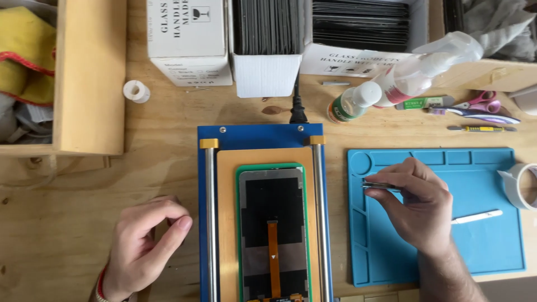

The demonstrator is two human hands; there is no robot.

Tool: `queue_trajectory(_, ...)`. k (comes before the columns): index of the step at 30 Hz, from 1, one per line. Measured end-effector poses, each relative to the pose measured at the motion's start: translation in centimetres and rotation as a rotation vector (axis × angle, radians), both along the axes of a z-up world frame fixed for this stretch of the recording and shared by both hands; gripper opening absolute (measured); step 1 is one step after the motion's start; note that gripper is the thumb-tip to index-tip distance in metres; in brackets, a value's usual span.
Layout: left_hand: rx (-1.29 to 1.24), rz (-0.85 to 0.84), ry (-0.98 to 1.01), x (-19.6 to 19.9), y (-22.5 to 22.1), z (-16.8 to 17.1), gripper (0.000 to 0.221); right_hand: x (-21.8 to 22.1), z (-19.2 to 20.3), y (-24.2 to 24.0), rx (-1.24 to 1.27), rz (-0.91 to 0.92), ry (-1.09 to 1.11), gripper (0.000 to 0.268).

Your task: Using a wire separator tool on a heating machine to detach a screen from a mobile phone frame.

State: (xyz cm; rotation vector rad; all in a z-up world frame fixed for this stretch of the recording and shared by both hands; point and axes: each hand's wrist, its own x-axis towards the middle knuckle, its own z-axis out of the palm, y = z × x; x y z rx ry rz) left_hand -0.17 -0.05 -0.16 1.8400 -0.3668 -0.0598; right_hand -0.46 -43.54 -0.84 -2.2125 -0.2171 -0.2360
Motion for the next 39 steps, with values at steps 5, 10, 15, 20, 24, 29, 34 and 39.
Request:
queue_trajectory(5, 0.003, 0.008, 0.013, 0.0, -0.3, -0.2, 0.030, 0.0, 0.2, -0.3, 0.048, 0.012, -0.037, 0.020)
queue_trajectory(10, 0.014, 0.010, -0.005, 0.0, -0.3, -0.4, 0.030, -0.2, 0.3, 0.1, -0.018, 0.024, -0.032, 0.018)
queue_trajectory(15, -0.003, -0.021, 0.036, 0.0, 0.0, -0.4, 0.034, -1.0, -0.5, 0.2, 0.592, 0.151, 0.344, 0.020)
queue_trajectory(20, -0.031, 0.016, 0.071, -0.8, -0.4, -1.6, 0.040, -0.6, -1.1, -0.1, 0.788, 0.222, 0.383, 0.019)
queue_trajectory(24, -0.061, 0.049, 0.112, -1.4, -0.7, -2.7, 0.033, -0.7, -2.2, -0.6, 0.682, 0.200, 0.369, 0.025)
queue_trajectory(29, -0.204, 0.077, 0.088, -0.7, -1.3, -1.6, 0.039, 0.2, -0.7, -0.3, 0.650, 0.189, 0.443, 0.022)
queue_trajectory(34, -0.296, 0.099, 0.133, 0.0, -0.9, -0.9, 0.036, -1.2, -1.9, -3.0, 0.500, 0.057, 0.619, 0.025)
queue_trajectory(39, -0.346, 0.112, 0.114, 0.6, -1.3, -0.7, 0.039, -1.9, -3.3, -3.9, 0.515, -0.082, 0.700, 0.025)
